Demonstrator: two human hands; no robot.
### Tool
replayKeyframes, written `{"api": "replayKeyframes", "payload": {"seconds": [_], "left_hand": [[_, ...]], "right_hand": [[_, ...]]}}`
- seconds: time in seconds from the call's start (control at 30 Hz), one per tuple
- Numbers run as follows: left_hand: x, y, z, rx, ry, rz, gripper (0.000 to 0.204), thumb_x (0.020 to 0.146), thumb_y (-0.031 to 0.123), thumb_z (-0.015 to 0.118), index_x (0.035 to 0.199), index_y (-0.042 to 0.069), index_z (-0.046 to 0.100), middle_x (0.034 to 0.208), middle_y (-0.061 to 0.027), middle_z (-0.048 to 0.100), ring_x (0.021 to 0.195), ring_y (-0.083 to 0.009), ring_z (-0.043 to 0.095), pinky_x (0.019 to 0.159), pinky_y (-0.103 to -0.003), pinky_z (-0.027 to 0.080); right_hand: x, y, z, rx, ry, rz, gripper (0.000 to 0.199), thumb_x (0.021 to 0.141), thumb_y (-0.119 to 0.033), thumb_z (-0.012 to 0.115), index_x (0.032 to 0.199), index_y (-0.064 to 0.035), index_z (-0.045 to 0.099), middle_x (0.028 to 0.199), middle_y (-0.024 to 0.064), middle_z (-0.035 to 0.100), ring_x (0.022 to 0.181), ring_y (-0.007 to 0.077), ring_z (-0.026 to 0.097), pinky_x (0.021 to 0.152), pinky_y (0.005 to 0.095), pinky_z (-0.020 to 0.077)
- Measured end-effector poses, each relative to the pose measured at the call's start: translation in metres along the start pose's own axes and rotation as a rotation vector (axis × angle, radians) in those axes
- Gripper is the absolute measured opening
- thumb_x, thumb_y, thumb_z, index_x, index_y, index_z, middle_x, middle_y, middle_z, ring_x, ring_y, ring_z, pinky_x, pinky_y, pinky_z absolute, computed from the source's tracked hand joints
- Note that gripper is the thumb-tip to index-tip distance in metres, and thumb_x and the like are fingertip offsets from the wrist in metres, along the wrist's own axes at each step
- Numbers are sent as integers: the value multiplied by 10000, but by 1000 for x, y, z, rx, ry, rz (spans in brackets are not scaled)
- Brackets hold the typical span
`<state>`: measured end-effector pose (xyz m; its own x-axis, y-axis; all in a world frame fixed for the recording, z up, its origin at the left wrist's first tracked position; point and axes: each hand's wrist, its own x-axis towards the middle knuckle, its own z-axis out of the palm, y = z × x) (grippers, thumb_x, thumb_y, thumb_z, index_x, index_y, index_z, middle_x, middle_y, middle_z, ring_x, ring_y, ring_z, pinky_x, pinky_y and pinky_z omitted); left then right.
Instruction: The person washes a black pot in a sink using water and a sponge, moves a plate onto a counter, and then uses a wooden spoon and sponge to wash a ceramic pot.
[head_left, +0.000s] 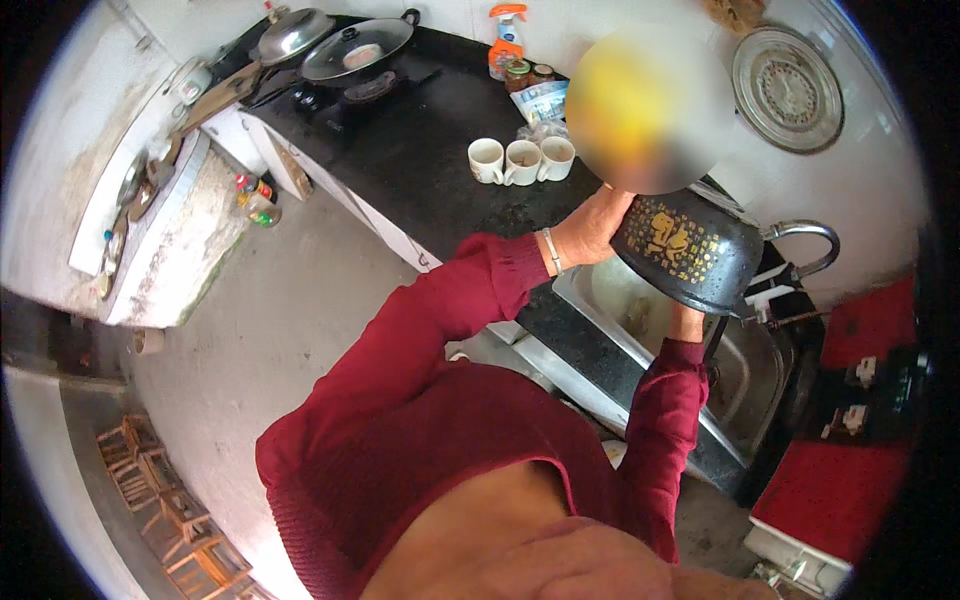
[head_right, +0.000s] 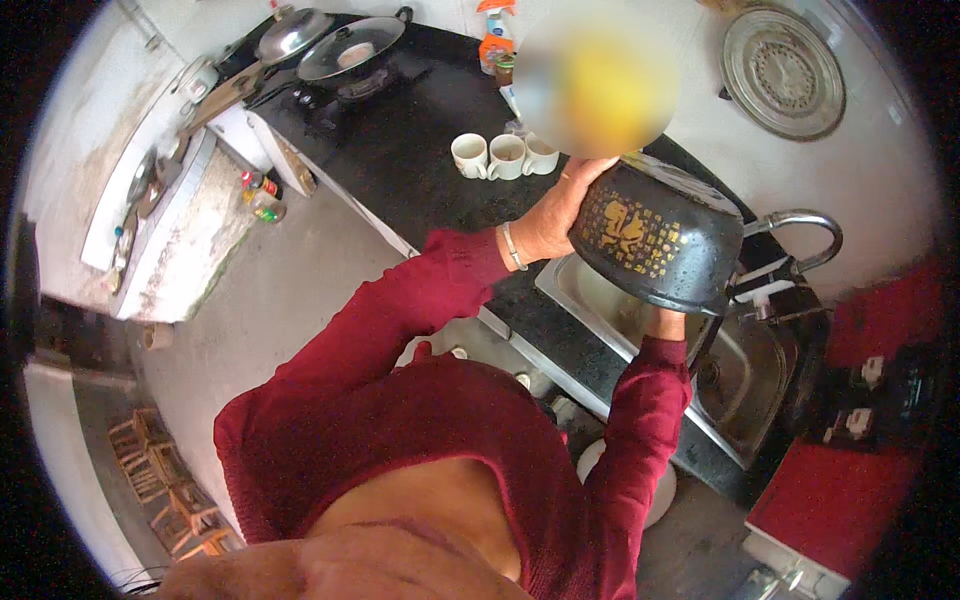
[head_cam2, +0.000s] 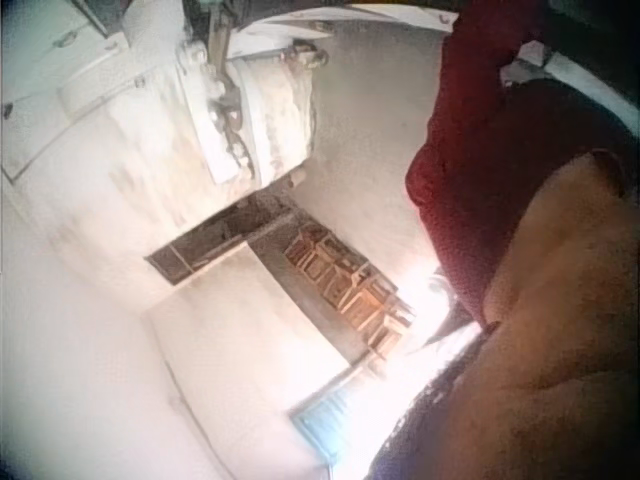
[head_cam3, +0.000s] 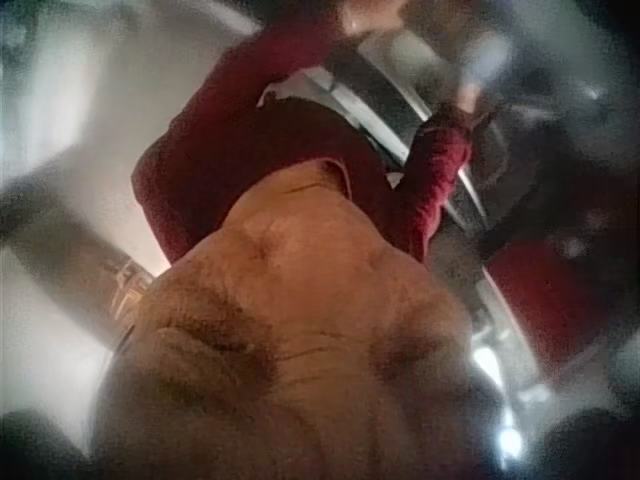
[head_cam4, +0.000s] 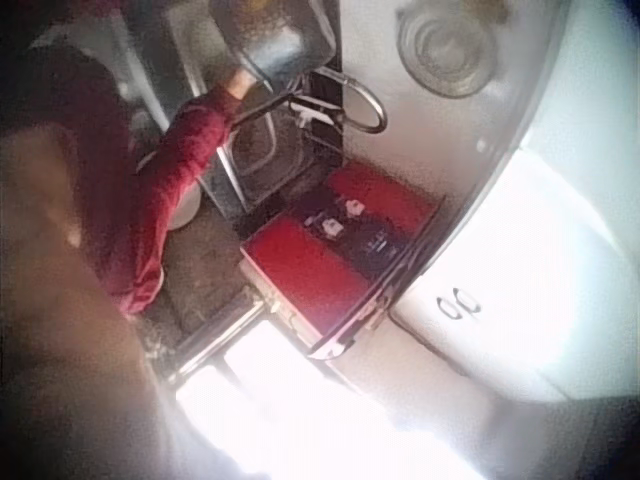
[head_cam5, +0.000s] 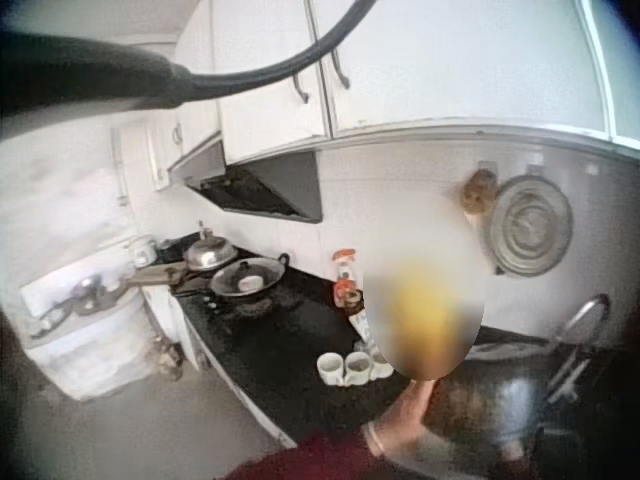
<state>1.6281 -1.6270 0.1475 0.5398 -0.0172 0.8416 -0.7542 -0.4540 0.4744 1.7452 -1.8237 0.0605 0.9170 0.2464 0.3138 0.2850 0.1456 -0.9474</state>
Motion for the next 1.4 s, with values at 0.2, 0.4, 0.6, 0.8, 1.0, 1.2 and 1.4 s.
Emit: {"api": "replayKeyframes", "payload": {"seconds": [0.2,0.4,0.6,0.8,1.0,1.2,1.4], "left_hand": [[-17,-10,-14,-211,235,-245,811,699,-93,573,1378,4,140,1391,-149,254,1277,-239,286,1053,-334,215],[-56,-53,-109,-258,509,-557,724,672,-104,421,1358,29,232,1327,-124,358,1225,-229,348,1023,-299,255],[-61,-103,-217,-493,838,-805,566,687,-117,434,1210,97,394,1107,-85,518,1004,-247,515,839,-343,449],[-87,-187,-306,927,-246,-421,244,670,112,680,883,41,586,839,-144,615,819,-334,602,692,-383,498],[-130,-287,-322,577,-334,-516,194,725,91,632,766,-74,539,807,-209,598,766,-328,605,741,-484,490],[-159,-371,-325,-113,-312,-1017,96,751,-51,539,747,-130,484,913,-254,547,870,-398,557,786,-614,466],[-134,-384,-317,-844,697,-1813,471,657,-46,420,1120,-124,380,1096,-321,437,1012,-533,439,871,-681,362]], "right_hand": [[1,-27,23,-78,-99,-36,265,911,-245,503,827,-4,576,788,105,619,690,109,563,649,244,469],[4,-44,109,290,-363,4,356,924,-246,478,1186,-6,499,1042,156,589,746,171,634,578,249,503],[-9,-8,140,178,-506,208,363,931,-231,465,1238,-39,464,1084,115,593,799,146,626,600,229,492],[-65,18,132,122,-314,443,313,922,-171,468,1190,-14,506,1016,115,620,801,155,620,638,256,493],[-124,27,121,92,-54,589,288,912,-166,468,1145,-10,534,965,110,633,791,156,624,631,261,493],[-166,20,110,-25,137,616,296,910,-170,468,1155,-17,535,969,102,635,789,149,620,652,257,487],[-184,19,110,-39,239,664,308,908,-191,483,1147,-4,532,945,94,638,797,154,623,647,271,497]]}}
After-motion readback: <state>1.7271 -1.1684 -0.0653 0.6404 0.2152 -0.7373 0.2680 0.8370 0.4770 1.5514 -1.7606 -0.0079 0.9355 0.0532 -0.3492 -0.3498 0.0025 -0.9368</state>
